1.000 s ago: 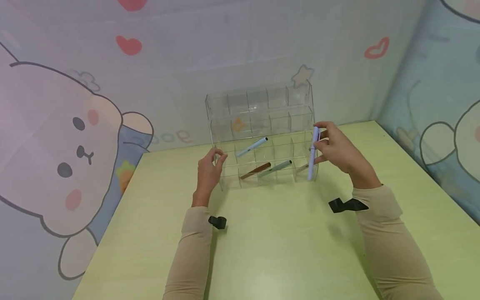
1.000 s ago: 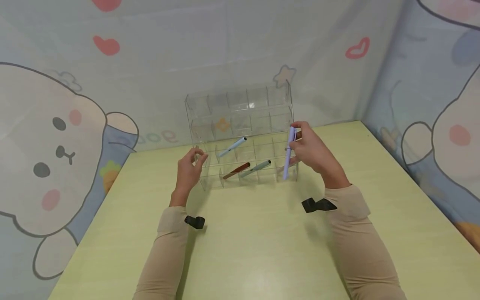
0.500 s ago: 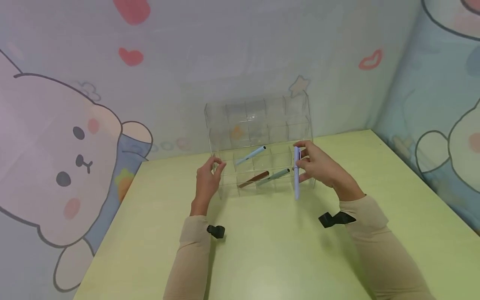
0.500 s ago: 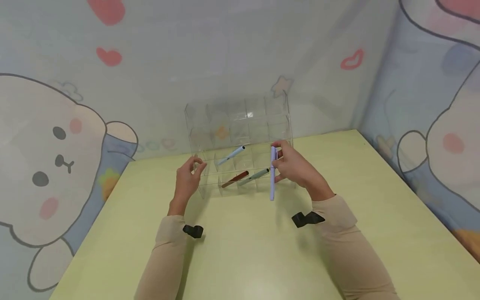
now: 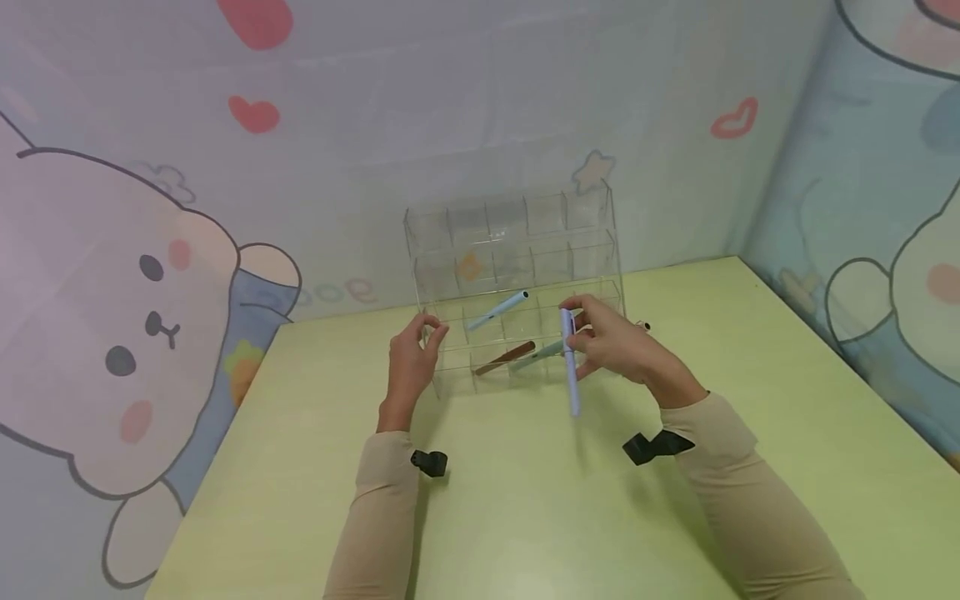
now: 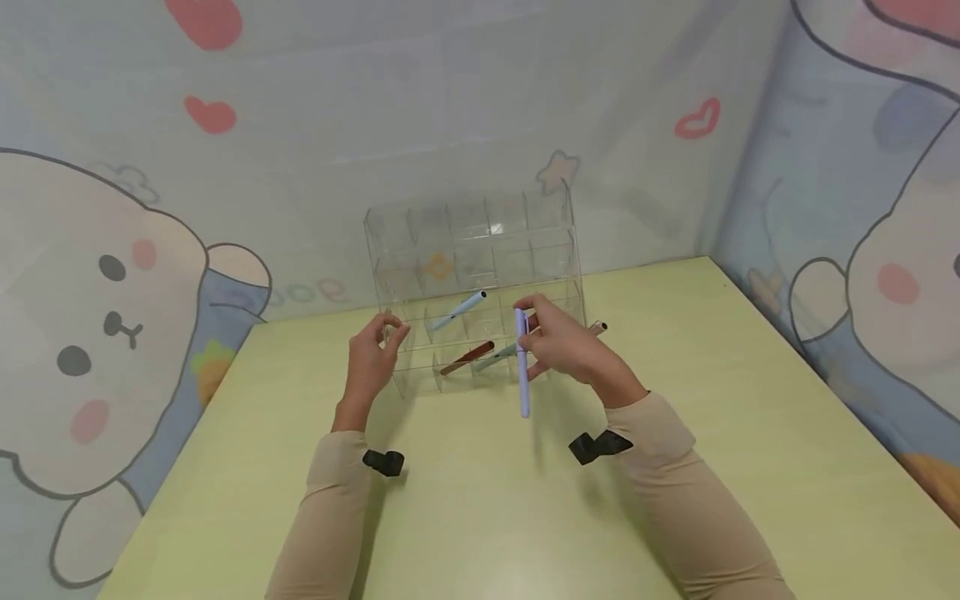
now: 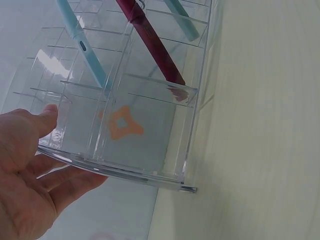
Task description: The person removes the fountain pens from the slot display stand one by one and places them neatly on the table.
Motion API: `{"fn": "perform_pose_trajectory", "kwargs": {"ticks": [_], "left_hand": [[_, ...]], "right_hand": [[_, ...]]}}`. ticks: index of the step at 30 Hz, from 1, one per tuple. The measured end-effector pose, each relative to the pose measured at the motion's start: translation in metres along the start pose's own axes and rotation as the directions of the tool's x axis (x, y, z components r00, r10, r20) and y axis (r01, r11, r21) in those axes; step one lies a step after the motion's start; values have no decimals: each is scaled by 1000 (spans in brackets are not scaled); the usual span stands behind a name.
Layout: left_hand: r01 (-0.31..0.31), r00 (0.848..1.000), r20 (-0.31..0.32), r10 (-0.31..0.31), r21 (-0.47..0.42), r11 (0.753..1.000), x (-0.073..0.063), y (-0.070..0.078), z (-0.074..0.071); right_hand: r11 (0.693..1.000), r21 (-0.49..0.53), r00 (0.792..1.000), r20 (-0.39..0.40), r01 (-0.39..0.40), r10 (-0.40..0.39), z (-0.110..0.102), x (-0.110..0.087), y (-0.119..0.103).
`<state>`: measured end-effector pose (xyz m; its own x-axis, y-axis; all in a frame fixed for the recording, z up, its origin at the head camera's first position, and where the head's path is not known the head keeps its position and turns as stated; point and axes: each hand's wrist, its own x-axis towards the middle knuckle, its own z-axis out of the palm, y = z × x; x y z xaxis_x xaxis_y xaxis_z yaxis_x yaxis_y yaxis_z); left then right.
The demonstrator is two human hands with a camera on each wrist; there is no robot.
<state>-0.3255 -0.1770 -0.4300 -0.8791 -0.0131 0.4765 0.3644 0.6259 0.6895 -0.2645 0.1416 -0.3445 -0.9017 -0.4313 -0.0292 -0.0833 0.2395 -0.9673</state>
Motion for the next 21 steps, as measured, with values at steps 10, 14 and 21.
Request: {"fn": "perform_pose_trajectory", "kwargs": {"ticks": [10, 14, 21], "left_hand": [[-3, 1000, -14, 3, -4, 1000, 2, 2, -2], [3, 1000, -11, -3, 5, 1000, 3, 2, -3], [3, 1000, 4, -3, -2, 1000, 1, 0, -2]], "right_hand": [[999, 41, 999, 47, -3, 1, 6, 2, -1], [999, 41, 997, 81, -7, 4, 13, 4, 0], [998, 44, 990, 137, -38, 31, 30, 6, 7]]}}
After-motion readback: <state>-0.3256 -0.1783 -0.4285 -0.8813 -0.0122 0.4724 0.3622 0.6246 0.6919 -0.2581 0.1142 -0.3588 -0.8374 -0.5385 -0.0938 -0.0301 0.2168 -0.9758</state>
